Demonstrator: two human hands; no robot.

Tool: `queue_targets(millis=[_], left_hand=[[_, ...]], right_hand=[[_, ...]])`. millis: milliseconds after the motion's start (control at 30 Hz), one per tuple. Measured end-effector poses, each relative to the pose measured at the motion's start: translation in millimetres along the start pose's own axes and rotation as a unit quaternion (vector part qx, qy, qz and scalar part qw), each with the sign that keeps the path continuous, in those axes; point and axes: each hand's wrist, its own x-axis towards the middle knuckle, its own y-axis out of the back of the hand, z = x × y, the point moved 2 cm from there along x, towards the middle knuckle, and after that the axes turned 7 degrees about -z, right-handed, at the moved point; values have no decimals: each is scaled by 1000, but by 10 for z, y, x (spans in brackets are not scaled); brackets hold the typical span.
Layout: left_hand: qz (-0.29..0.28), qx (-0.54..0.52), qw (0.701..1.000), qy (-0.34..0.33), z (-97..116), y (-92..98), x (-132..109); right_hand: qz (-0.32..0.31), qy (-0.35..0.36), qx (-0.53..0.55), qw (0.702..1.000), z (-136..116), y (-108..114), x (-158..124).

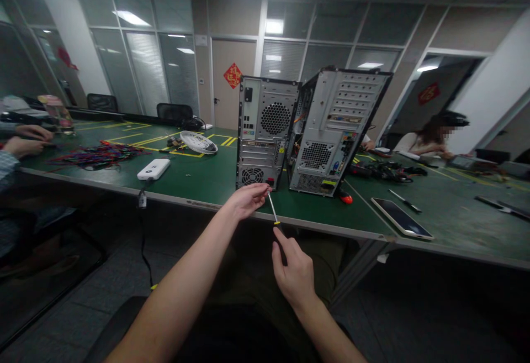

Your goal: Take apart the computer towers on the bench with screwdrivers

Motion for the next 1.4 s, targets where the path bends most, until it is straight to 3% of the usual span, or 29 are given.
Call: queue_targets(millis=[800,1133,1400], left_hand=[[3,18,1000,-12,-19,4,3],[40,50,996,-57,-95,-90,65],[46,52,992,-110,-154,-244,281]], right_hand=[[-7,0,-101,995,-74,49,53],[-25,-22,19,999,-15,71,103],[-15,-56,17,998,62,76,319]])
